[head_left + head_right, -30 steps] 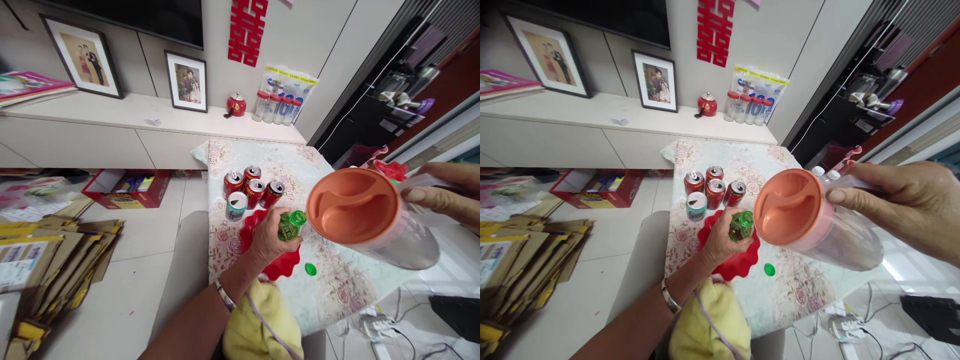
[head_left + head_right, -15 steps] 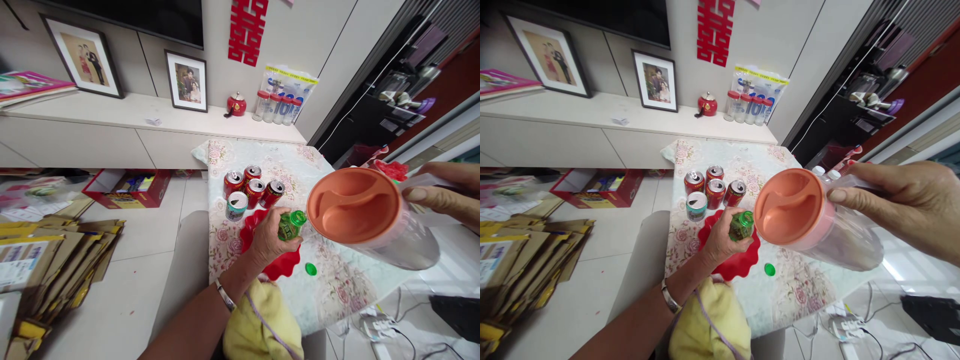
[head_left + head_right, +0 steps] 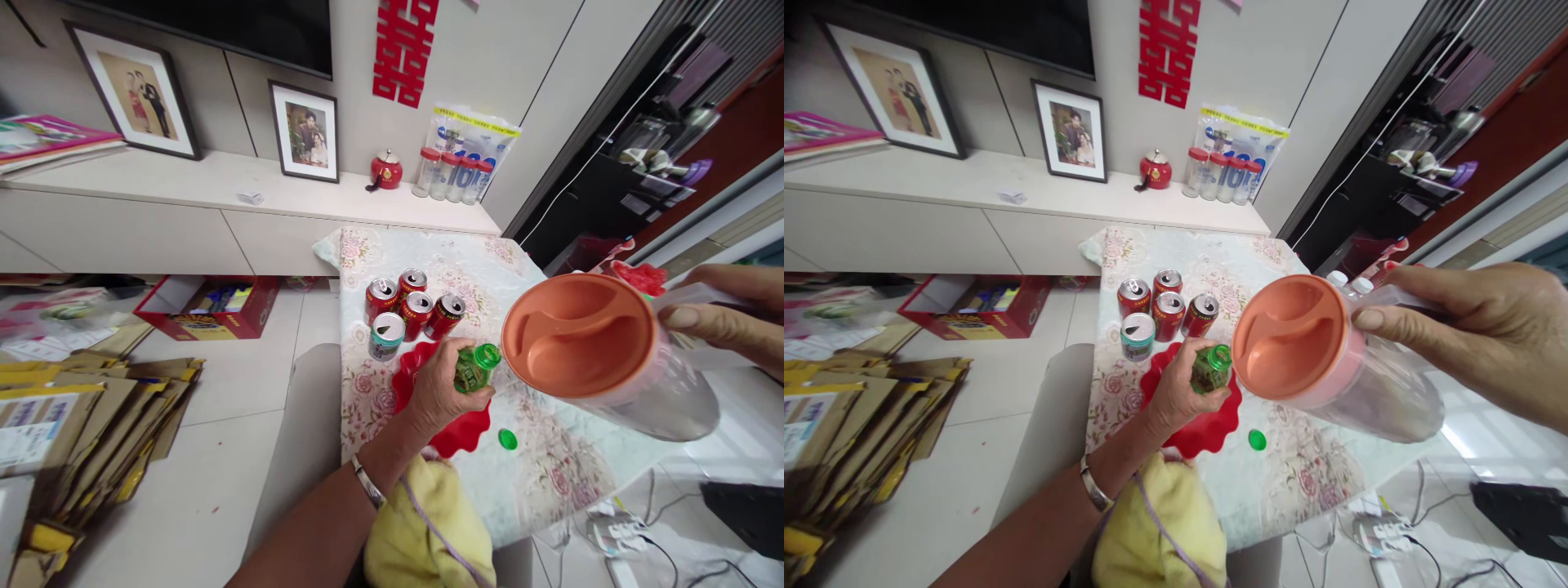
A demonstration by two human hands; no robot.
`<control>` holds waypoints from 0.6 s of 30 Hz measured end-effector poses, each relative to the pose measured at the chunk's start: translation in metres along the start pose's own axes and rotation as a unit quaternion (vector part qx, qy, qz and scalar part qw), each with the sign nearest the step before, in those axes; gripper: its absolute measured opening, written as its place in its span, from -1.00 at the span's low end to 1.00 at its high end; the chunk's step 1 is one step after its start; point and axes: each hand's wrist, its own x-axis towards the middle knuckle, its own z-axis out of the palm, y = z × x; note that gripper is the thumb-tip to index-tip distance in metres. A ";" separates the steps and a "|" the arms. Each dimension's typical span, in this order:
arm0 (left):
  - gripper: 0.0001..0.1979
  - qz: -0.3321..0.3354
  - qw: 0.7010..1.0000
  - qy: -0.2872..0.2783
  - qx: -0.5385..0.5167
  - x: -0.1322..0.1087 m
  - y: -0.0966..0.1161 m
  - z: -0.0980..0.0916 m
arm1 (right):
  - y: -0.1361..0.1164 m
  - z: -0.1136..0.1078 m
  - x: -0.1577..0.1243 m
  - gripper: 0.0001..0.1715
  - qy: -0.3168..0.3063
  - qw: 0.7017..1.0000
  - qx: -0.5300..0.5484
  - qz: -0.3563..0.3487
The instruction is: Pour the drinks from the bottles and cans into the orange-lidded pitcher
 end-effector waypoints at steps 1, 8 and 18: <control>-0.33 0.000 1.000 0.001 0.001 0.000 0.000 0.000 | -0.002 0.001 0.001 -0.51 -0.004 1.000 -0.006 0.003; -0.32 0.002 1.000 0.002 0.006 0.000 -0.001 0.000 | 0.006 0.004 -0.003 -0.47 -0.001 0.999 -0.005 0.036; -0.32 0.001 1.000 -0.005 0.001 0.001 0.000 -0.001 | -0.015 0.004 0.004 -0.42 -0.017 1.000 -0.003 0.024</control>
